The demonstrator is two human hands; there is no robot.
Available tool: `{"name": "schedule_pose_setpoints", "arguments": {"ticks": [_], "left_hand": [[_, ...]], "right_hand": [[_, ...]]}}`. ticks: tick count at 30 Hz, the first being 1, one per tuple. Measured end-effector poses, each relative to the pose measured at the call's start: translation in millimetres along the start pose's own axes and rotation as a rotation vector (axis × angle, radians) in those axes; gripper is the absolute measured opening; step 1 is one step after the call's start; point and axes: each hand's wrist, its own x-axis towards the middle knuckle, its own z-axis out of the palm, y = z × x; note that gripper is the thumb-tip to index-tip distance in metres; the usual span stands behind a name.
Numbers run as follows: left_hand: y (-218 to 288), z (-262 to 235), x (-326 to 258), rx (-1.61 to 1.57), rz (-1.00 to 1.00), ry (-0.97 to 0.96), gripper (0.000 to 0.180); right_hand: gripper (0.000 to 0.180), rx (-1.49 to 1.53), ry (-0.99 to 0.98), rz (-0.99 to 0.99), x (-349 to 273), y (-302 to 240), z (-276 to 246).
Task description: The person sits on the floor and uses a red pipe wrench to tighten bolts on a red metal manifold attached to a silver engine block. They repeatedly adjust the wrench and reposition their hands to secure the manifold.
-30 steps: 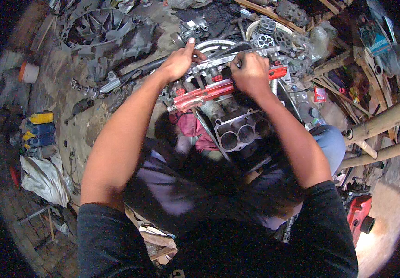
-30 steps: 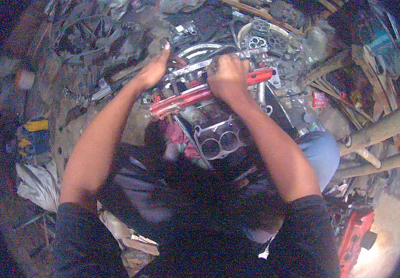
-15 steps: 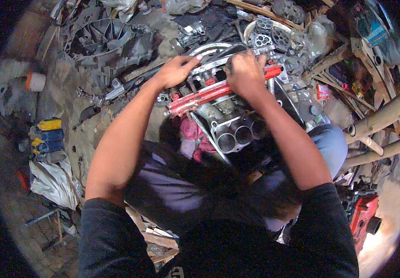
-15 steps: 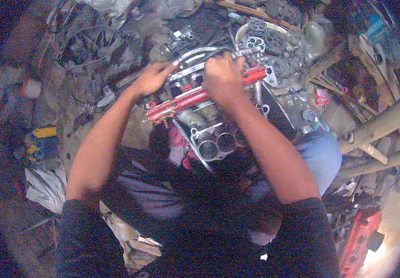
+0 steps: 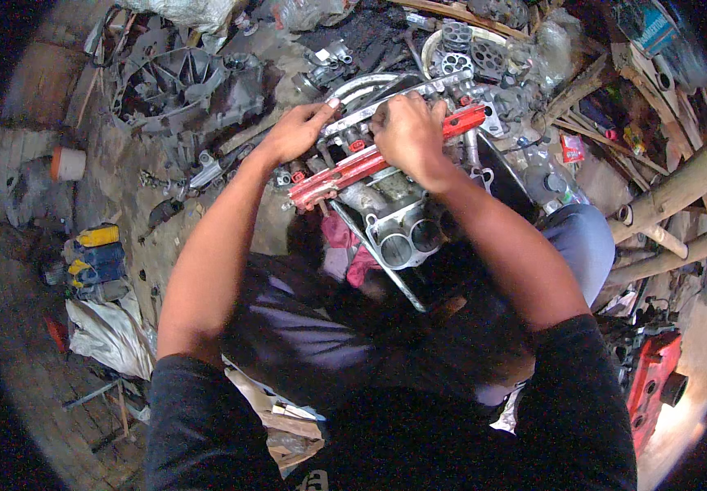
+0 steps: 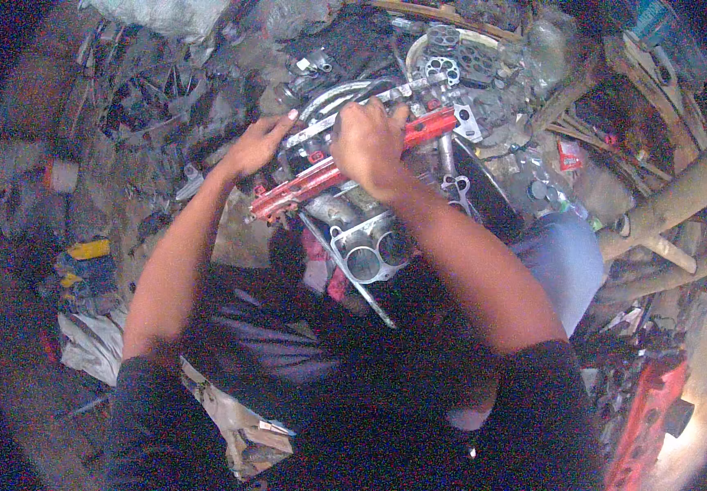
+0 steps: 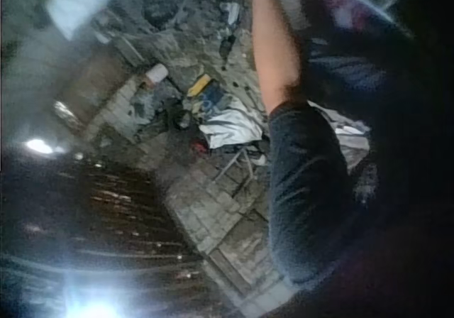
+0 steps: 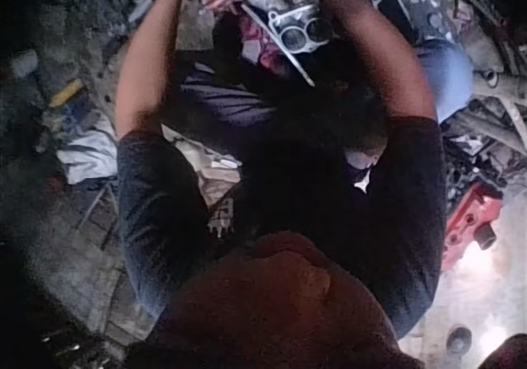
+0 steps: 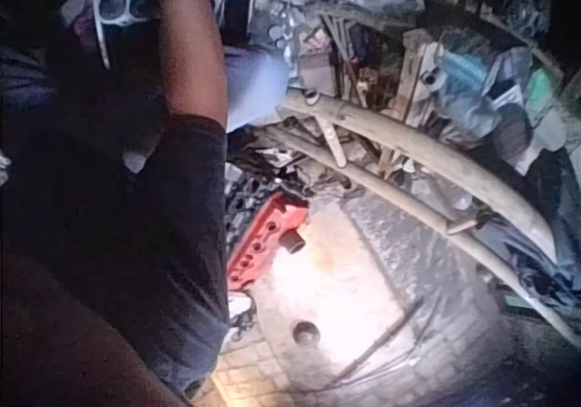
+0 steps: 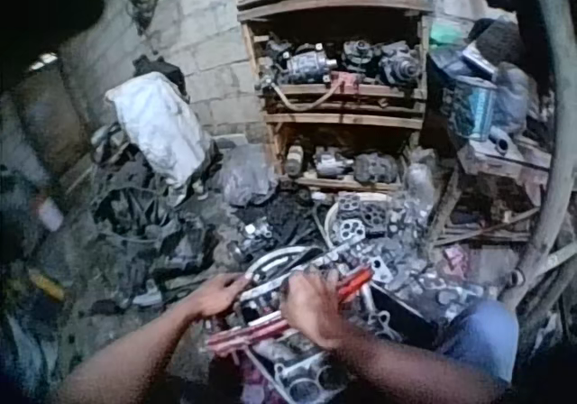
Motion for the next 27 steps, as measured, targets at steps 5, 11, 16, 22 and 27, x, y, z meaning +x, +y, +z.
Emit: {"name": "schedule_pose_setpoints", "arguments": {"ticks": [5,11,16,22,27], "left_hand": [[16.1,3.7,-4.2,0.029,-0.018,0.011,0.072],[0.9,2.7,0.6,0.027,-0.007,0.019,0.072],[-4.5,5.7,5.3,0.008,-0.005,0.021,0.070],[-6.5,5.3,5.1,0.035,0.027,0.055,0.071],[-1.2,3.6,4.6,0.030,0.007,0.036,0.072]], "right_hand": [[0.015,-0.006,0.018,0.062,-1.9,7.7,8.4],[0.012,-0.008,-0.105,0.111,6.7,-1.8,4.2],[0.014,-0.009,-0.076,0.080,1.6,0.4,3.7],[0.012,-0.007,-0.136,0.083,7.1,0.4,-0.5],[0.013,-0.045,-0.096,0.113,5.7,-0.9,2.8]]}}
